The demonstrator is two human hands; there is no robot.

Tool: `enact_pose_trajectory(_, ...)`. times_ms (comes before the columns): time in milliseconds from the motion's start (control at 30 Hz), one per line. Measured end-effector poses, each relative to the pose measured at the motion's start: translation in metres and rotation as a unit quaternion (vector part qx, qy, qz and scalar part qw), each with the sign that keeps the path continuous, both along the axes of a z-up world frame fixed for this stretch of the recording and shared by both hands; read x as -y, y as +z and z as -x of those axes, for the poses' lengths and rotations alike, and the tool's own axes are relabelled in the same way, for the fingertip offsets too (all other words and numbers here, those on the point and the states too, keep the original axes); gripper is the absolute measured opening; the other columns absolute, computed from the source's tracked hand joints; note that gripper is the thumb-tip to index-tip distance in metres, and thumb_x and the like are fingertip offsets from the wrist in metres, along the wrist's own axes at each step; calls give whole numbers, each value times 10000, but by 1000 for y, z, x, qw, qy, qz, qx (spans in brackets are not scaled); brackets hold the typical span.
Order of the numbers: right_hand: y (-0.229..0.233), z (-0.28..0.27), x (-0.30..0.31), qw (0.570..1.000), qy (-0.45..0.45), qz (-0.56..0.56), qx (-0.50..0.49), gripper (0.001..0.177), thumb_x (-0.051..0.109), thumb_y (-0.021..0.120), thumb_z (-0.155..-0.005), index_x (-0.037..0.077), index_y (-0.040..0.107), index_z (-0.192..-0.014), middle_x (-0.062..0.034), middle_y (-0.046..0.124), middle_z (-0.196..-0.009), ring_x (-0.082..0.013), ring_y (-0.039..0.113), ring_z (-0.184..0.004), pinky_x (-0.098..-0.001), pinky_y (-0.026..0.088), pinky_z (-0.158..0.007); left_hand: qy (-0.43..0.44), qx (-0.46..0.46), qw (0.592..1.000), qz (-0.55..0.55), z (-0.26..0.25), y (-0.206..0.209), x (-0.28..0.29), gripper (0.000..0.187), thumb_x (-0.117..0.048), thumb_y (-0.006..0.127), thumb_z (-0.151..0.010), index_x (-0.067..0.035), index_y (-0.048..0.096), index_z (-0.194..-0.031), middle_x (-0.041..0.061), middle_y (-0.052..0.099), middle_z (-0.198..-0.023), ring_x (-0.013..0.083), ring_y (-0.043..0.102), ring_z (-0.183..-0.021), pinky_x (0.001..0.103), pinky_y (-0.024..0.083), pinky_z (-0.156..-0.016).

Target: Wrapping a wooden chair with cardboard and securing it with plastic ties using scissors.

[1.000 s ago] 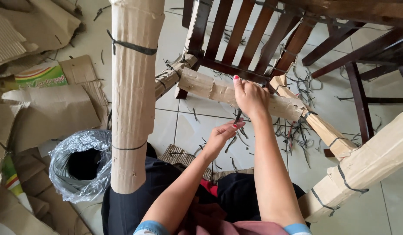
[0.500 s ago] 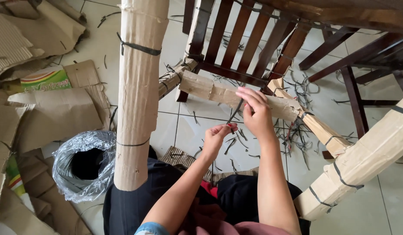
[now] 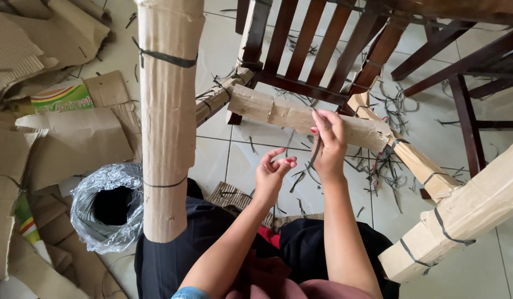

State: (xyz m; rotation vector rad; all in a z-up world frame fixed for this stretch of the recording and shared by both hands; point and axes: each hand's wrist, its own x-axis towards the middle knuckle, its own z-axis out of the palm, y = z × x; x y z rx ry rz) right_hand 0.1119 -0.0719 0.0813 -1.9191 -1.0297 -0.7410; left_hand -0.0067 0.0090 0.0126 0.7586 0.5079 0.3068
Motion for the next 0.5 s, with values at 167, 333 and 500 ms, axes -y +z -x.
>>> enact_pose_trajectory(167,-6,6,-4,998,-23,-17,61,241,67,705,-984,44,769,-1215,-97,574,-1060,-303,655,-1033,-462,494,-1078,-83,-13,996,-43,8,-3,10,260,-18,635,-994,47,642,-1245,176,748,-917,124,715,-773,283,608,-876)
enact_pose_trajectory(333,-9,1,-4,995,-18,-48,87,170,58,882,-840,81,839,-1003,-54,669,-886,-288,660,-993,-466,511,-1090,-62,-26,942,-328,19,44,-7,82,-193,713,-980,-144,778,-975,11,751,-775,95,715,-739,256,581,-810)
enact_pose_trajectory(500,-18,-3,-9,988,-51,-68,126,104,27,875,-853,100,846,-922,-31,698,-842,-263,666,-960,-461,568,-1040,44,134,872,-469,-1,78,-18,144,19,651,-966,-100,703,-904,90,701,-1286,368,625,-1291,517,472,-1113)
